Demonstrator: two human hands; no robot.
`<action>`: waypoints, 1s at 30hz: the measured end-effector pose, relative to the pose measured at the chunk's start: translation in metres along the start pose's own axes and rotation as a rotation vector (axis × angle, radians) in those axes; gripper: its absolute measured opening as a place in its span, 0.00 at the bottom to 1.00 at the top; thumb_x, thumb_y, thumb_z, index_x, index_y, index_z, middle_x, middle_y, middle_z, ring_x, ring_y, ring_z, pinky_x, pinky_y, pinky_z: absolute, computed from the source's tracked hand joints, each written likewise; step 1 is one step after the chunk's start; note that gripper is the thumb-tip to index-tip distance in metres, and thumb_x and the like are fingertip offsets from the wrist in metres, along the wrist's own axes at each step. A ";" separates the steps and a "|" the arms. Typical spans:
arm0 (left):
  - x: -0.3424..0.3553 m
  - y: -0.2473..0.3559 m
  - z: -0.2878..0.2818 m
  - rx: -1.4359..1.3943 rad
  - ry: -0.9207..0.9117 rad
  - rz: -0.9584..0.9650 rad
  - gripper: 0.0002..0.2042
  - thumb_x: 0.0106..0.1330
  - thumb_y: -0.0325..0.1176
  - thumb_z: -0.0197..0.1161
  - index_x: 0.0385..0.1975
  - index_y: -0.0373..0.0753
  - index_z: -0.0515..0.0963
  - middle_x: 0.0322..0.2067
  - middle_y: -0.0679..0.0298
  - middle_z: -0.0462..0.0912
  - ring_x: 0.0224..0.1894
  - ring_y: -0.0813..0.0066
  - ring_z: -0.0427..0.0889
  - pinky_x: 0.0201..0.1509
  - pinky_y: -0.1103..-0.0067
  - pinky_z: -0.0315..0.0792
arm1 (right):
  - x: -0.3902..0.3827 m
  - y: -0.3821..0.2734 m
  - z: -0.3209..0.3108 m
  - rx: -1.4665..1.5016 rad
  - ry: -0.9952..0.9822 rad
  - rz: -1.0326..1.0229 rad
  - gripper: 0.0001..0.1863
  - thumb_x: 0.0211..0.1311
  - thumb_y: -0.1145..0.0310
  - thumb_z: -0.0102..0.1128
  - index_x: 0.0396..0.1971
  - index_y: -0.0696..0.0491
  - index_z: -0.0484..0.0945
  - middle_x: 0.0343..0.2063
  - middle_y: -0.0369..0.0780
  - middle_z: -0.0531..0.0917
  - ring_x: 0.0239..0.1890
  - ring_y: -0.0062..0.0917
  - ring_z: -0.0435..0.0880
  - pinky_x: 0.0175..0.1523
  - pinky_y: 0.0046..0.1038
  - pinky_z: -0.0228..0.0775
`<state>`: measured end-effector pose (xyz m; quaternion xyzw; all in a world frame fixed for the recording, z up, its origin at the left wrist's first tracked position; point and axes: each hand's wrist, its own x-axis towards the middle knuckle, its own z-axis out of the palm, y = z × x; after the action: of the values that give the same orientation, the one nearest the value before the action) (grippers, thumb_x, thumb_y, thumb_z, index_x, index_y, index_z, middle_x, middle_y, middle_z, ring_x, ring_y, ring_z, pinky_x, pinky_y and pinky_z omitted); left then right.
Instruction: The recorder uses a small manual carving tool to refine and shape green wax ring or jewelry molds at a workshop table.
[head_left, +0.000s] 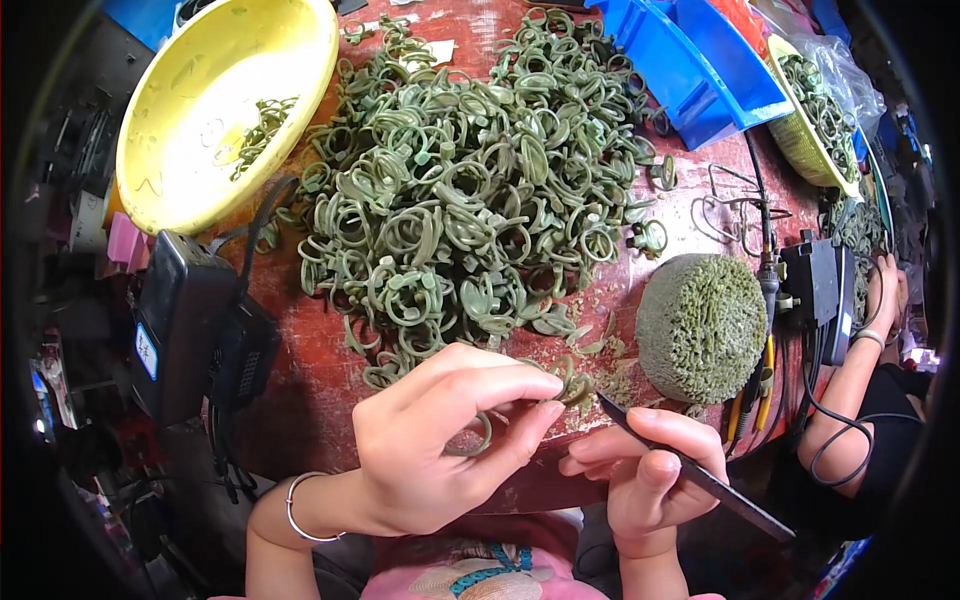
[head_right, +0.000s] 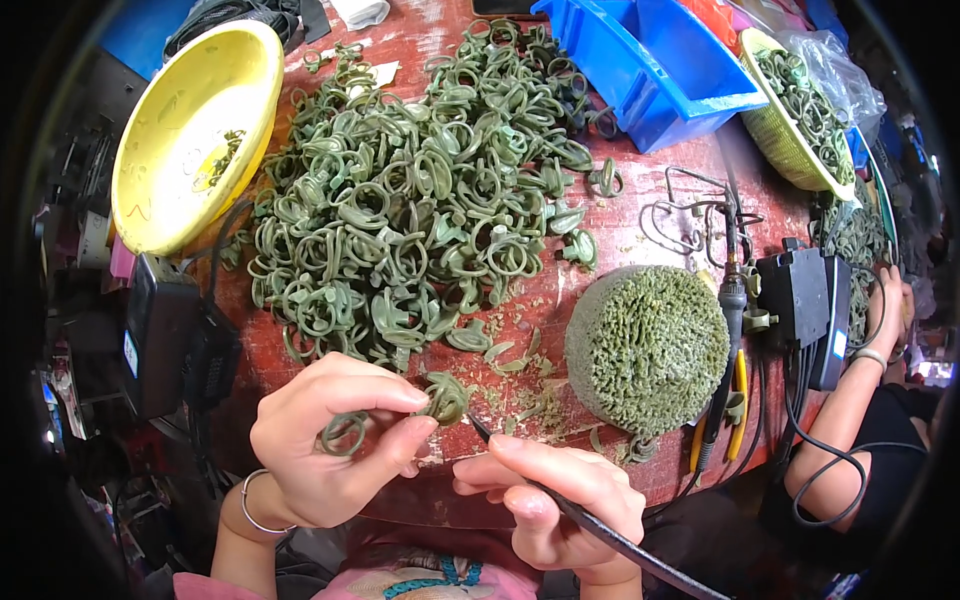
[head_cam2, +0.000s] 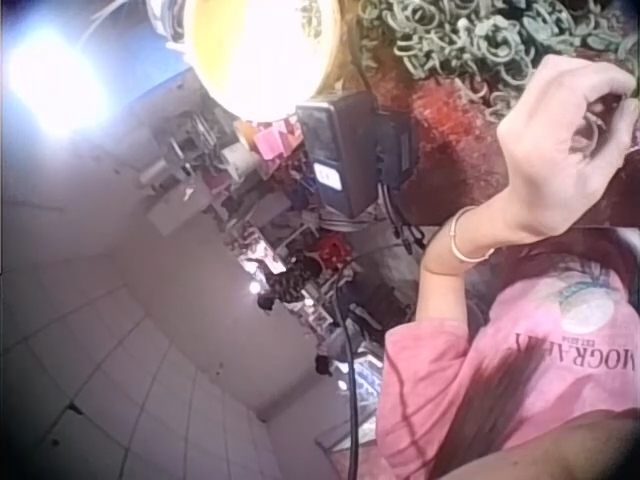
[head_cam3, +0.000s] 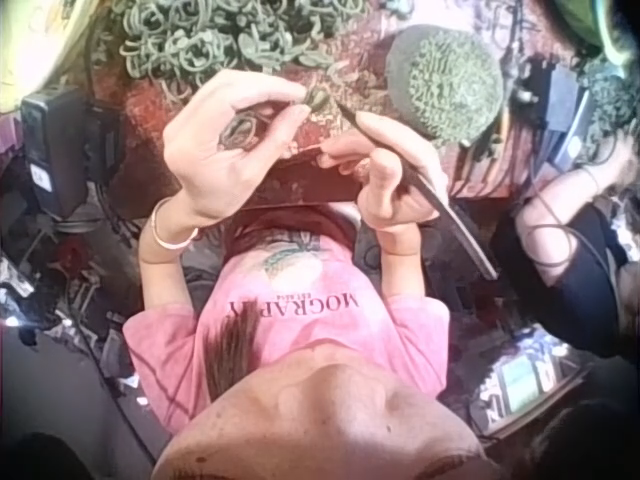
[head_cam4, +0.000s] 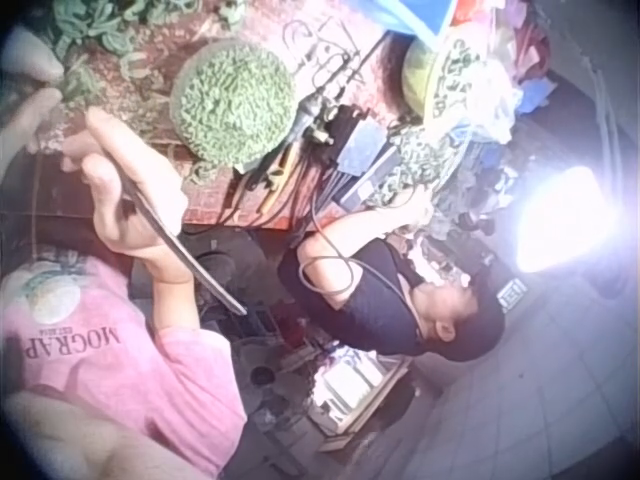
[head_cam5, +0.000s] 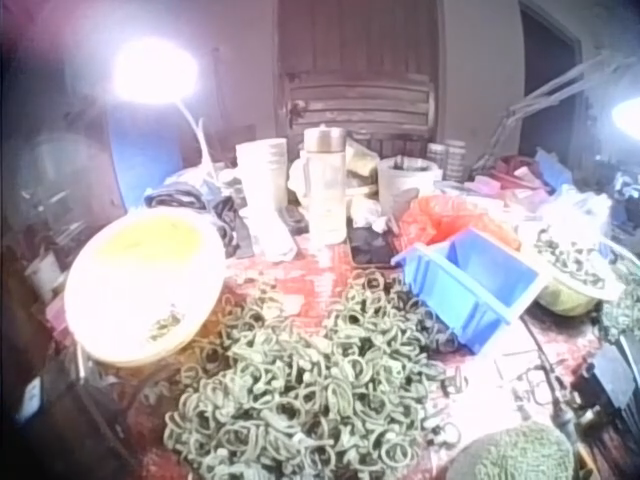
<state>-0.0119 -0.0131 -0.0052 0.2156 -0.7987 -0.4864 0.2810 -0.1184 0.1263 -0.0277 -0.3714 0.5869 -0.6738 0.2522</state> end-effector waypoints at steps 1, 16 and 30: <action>-0.001 0.000 0.000 -0.017 0.003 0.013 0.10 0.46 0.16 0.64 0.30 0.32 0.75 0.26 0.58 0.77 0.22 0.80 0.78 0.21 0.87 0.71 | 0.000 0.001 0.000 0.000 -0.023 -0.012 0.14 0.62 0.68 0.47 0.41 0.64 0.69 0.20 0.47 0.81 0.23 0.28 0.82 0.27 0.24 0.76; -0.007 -0.006 0.006 0.264 -0.013 0.325 0.15 0.44 0.17 0.66 0.34 0.35 0.76 0.30 0.61 0.76 0.28 0.74 0.78 0.28 0.84 0.74 | 0.006 -0.003 0.008 -0.249 0.086 -0.003 0.07 0.56 0.74 0.52 0.30 0.62 0.76 0.21 0.44 0.81 0.21 0.24 0.81 0.26 0.21 0.74; -0.010 -0.010 0.008 0.248 0.009 0.306 0.14 0.43 0.18 0.67 0.31 0.36 0.77 0.29 0.61 0.78 0.28 0.74 0.79 0.27 0.85 0.74 | 0.009 -0.006 0.008 -0.101 0.000 0.093 0.08 0.58 0.77 0.47 0.34 0.65 0.72 0.18 0.43 0.80 0.19 0.22 0.80 0.22 0.18 0.72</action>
<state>-0.0095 -0.0061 -0.0197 0.1268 -0.8748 -0.3347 0.3266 -0.1169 0.1161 -0.0199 -0.3559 0.6366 -0.6310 0.2643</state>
